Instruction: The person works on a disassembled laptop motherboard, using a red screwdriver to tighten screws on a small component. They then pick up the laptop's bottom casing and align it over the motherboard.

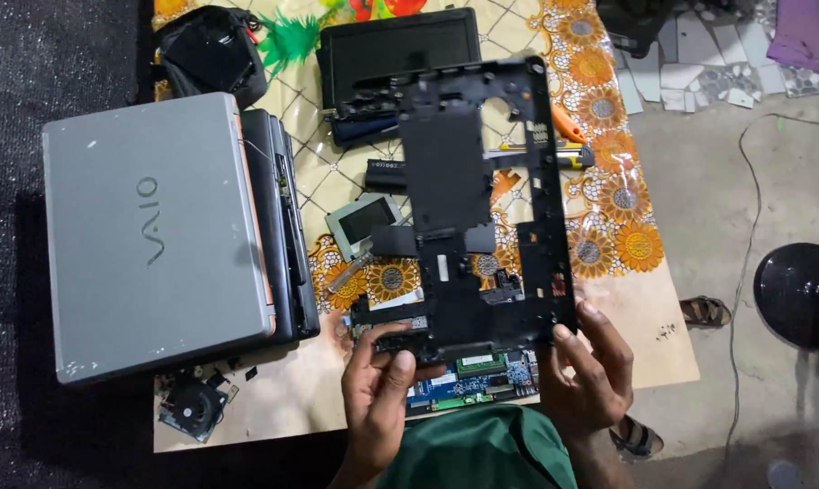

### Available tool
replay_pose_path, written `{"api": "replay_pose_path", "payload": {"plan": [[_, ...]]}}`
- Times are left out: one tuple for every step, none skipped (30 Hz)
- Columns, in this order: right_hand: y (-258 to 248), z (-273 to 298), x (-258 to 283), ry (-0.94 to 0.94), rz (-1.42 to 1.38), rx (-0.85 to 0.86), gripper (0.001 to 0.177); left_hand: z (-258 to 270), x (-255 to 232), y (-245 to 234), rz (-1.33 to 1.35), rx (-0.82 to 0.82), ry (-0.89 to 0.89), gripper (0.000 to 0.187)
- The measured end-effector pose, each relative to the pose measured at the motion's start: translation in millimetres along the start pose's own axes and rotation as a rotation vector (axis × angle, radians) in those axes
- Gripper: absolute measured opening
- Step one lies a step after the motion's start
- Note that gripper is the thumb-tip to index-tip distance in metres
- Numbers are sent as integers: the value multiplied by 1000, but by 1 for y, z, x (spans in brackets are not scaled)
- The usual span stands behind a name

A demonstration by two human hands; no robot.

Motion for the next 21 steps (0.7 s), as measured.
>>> {"api": "replay_pose_path", "payload": {"plan": [[0, 2, -2, 23, -4, -8, 32, 3, -2, 3, -36, 1, -8, 36], [-1, 2, -2, 24, -11, -5, 32, 3, -3, 4, -38, -6, -6, 36], [-3, 3, -3, 41, 3, -1, 28, 4, -3, 7, -55, 26, -23, 38], [-3, 3, -3, 57, 11, 4, 23, 5, -3, 9, -73, 53, -37, 40], [-5, 4, -2, 57, -1, 8, 23, 5, -4, 7, -75, 41, -33, 40], [-7, 4, -1, 51, 1, 30, 20, 6, -5, 8, -27, 64, -35, 41], [-9, 4, -1, 44, 2, 52, 18, 8, -6, 10, 20, 87, -37, 42], [-9, 6, 0, 44, -9, 55, 18, 9, -8, 9, 18, 77, -33, 42], [-10, 7, 0, 44, -5, 34, 14, 10, -13, 15, 45, 159, 10, 41], [-12, 8, 1, 47, 2, 14, 12, 13, -18, 20, 70, 243, 51, 41], [-13, 7, 2, 50, -7, 17, 12, 13, -17, 17, 65, 234, 52, 41], [-13, 6, 2, 68, -20, 19, 11, 14, -14, 18, 154, 289, 36, 42], [-13, 6, 1, 85, -34, 20, 11, 15, -11, 18, 243, 344, 20, 44], [-14, 8, -1, 87, -38, 22, 11, 15, -12, 17, 241, 340, 20, 44], [-14, 11, -3, 95, -25, 38, 12, 16, -11, 17, 251, 358, 9, 46], [-15, 14, -5, 103, -10, 53, 17, 16, -11, 18, 263, 377, -4, 48], [-14, 12, -3, 104, -13, 55, 17, 17, -11, 16, 261, 374, -5, 48], [-14, 10, -1, 109, -13, 54, 14, 16, -12, 11, 110, 321, 48, 50], [-14, 8, 1, 113, -13, 53, 14, 16, -14, 7, -41, 266, 100, 53], [-14, 12, -1, 115, -13, 55, 14, 15, -16, 9, -42, 265, 97, 53], [-15, 15, -4, 114, -16, 59, 12, 15, -21, 13, -47, 299, 152, 51]]}}
Point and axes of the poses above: each hand's wrist, its own z-axis away from the middle knuckle, its own y-axis out of the palm, x = y × z, the point moved 6 cm from there along -z, towards the middle knuckle, and after that the axes turned 8 degrees about z, right-handed, at the moved point
